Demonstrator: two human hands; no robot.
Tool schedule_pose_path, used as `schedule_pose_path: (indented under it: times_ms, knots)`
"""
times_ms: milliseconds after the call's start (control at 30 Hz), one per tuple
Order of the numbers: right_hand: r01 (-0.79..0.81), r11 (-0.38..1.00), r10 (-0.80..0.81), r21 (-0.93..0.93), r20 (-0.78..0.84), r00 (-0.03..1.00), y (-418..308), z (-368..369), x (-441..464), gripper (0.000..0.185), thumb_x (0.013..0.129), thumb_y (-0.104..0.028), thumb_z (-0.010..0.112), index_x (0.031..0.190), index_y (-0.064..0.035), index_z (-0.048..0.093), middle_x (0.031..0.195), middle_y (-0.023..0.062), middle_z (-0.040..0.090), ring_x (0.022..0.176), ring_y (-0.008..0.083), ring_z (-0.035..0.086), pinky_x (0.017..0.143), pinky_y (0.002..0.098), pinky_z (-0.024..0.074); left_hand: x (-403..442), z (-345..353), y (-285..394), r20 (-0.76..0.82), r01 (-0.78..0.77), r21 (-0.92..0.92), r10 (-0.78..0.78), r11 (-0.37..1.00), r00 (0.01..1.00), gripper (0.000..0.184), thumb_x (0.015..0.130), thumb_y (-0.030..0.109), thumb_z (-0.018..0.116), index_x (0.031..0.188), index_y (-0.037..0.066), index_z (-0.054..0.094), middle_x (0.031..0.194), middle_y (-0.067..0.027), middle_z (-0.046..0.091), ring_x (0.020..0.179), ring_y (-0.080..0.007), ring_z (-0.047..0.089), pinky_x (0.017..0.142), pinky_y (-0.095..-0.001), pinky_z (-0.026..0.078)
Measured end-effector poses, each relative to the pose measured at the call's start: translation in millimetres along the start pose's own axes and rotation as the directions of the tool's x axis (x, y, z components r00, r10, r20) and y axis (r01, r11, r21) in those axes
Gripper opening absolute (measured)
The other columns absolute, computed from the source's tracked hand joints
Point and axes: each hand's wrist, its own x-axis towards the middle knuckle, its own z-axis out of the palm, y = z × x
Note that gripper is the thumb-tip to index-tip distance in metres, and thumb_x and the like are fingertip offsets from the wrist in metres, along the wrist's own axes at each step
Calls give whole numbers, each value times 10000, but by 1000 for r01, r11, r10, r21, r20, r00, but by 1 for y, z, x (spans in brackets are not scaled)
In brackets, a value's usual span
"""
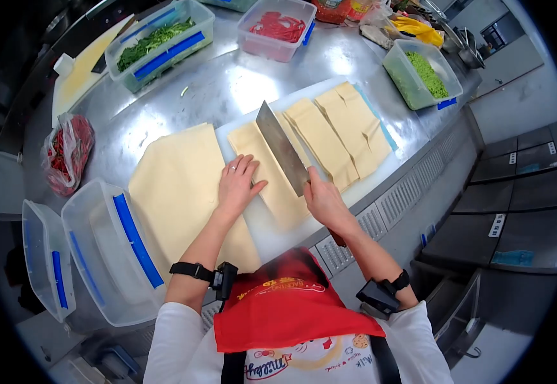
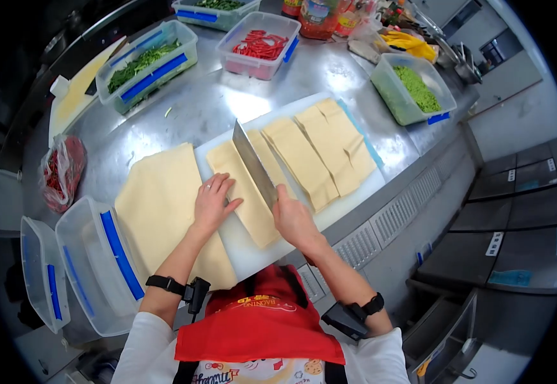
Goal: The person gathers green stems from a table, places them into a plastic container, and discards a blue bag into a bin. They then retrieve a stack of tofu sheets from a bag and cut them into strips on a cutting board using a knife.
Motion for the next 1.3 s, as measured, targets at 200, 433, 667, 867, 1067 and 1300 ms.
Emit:
schedule_pose_path:
  times_ms: [200,433,667,867,1067,1300]
  knots:
    - [27,998,-26,-58,22,999,-11,8,9,191,860,-44,448,1018,36,377,650,298,557,677,482,556,608,561,414,0,0,0,6,16,-20,-16,1000,1000,487,722,315,725,1128,95,569,1237,-72,528,1191,-268,468,957,-400,394]
    - [49,994,-52,-102,-24,998,-9,35,50,160,859,-44,443,981,32,375,672,290,571,682,482,559,605,565,412,1,-3,0,5,20,-39,-20,999,1000,490,710,305,739,1124,101,575,1230,-64,532,1189,-262,473,934,-384,417]
    - [-48,995,53,-91,61,997,-3,-1,-20,187,888,-84,459,1019,12,367,689,283,559,674,492,535,608,556,402,-1,1,1,2,48,-42,-48,998,999,469,712,289,742,1112,104,580,1214,-52,528,1179,-255,476,914,-382,419]
    - [-122,984,132,-131,75,988,13,13,-84,171,877,-69,454,1003,1,362,725,272,578,690,471,554,591,556,420,-1,1,1,4,42,-23,-42,999,999,460,723,285,735,1113,97,578,1216,-49,526,1189,-256,467,901,-380,415]
    - [-107,991,106,-81,-13,994,27,29,-72,191,882,-85,467,1030,-8,376,714,262,583,692,469,562,595,550,433,-1,4,2,55,40,-4,-40,999,998,482,742,320,721,1138,90,570,1253,-59,504,1211,-264,444,967,-392,383]
    - [-117,993,117,-6,-11,993,47,5,-85,201,892,-119,488,1041,-7,412,718,252,590,694,469,565,602,518,446,2,-8,11,84,145,-14,-143,989,986,529,700,277,765,1134,63,550,1254,-135,461,1161,-316,459,913,-403,421]
